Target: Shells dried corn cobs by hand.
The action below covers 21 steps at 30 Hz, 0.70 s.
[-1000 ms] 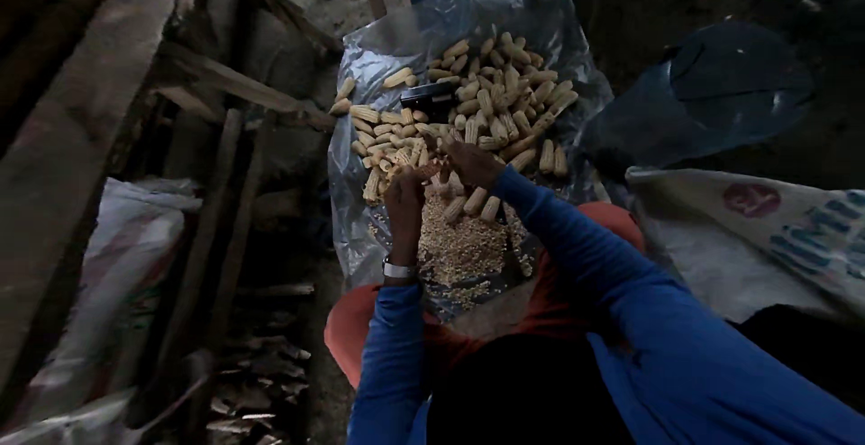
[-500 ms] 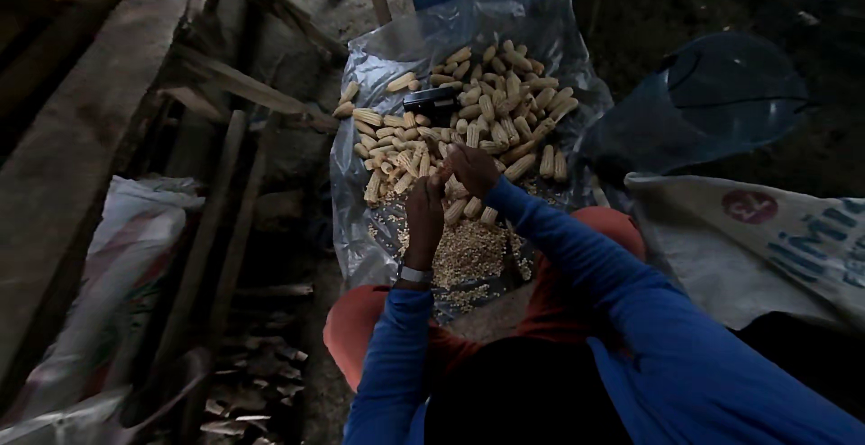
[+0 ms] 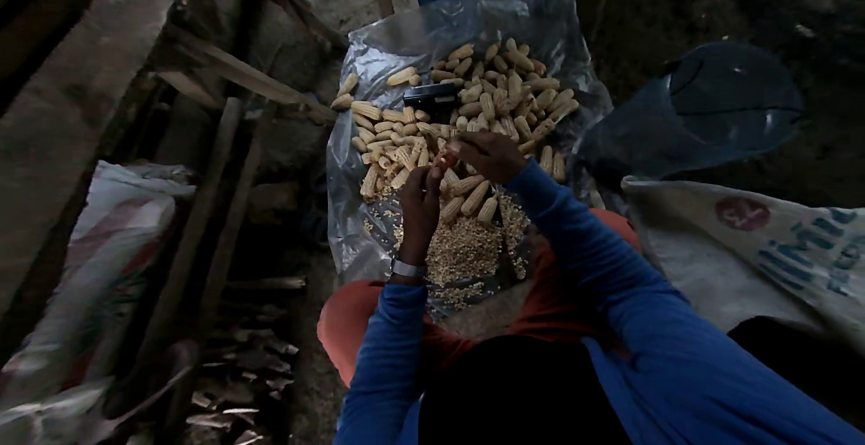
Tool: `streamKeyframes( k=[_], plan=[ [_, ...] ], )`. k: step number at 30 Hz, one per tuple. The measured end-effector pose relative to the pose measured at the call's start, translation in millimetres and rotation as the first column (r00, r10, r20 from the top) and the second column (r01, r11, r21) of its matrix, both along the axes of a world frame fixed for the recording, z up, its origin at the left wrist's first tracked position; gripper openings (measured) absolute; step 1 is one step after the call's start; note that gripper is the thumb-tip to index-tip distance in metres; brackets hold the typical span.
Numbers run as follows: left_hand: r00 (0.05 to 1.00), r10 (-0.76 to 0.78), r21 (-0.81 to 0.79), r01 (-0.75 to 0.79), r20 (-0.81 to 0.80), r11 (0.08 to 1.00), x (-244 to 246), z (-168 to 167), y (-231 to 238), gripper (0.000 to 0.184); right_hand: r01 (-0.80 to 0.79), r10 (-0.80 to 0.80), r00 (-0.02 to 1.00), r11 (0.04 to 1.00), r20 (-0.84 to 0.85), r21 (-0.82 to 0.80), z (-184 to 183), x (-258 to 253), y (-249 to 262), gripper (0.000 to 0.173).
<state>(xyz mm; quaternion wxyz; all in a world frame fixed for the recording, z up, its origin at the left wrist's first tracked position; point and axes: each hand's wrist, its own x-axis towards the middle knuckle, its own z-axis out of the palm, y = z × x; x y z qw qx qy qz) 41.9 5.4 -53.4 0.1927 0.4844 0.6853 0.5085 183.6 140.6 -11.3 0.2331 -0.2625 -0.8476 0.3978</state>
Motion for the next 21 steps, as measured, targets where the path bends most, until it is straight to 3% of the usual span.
streamKeyframes(
  k=[5, 8, 12, 14, 18, 20, 21],
  plan=[
    [0.999, -0.016, 0.007, 0.016, 0.04, 1.0, 6, 1, 3, 0.033, -0.064, 0.066, 0.998, 0.991, -0.016, 0.12, -9, -3, -1, 0.03],
    [0.998, 0.052, -0.01, -0.052, 0.018, 0.999, 7, 5, 2, 0.036, -0.133, 0.139, 0.989, 0.986, -0.052, 0.098, -14, -6, -2, 0.032],
    [0.992, 0.056, -0.064, -0.049, 0.11, 0.997, 7, 8, -5, 0.044, -0.202, 0.201, 0.973, 0.979, -0.111, 0.006, -16, -8, -5, 0.027],
    [0.989, 0.062, -0.024, -0.059, 0.136, 0.998, 5, 5, 0, 0.04, -0.2, 0.199, 0.973, 0.98, -0.119, 0.003, -12, -7, -2, 0.024],
    [0.976, 0.095, -0.022, -0.092, 0.197, 0.995, -5, 4, 5, 0.036, -0.023, 0.021, 0.99, 1.0, -0.141, -0.018, 7, 7, 18, 0.024],
    [0.973, 0.089, -0.02, -0.087, 0.214, 0.996, -8, 7, 4, 0.035, 0.09, -0.16, 0.93, 0.972, -0.331, -0.218, 14, 21, 34, 0.027],
    [0.973, 0.083, -0.018, -0.08, 0.215, 0.997, -7, 9, 4, 0.034, 0.107, -0.287, 0.837, 0.921, -0.466, -0.376, 16, 29, 43, 0.029]
  ],
)
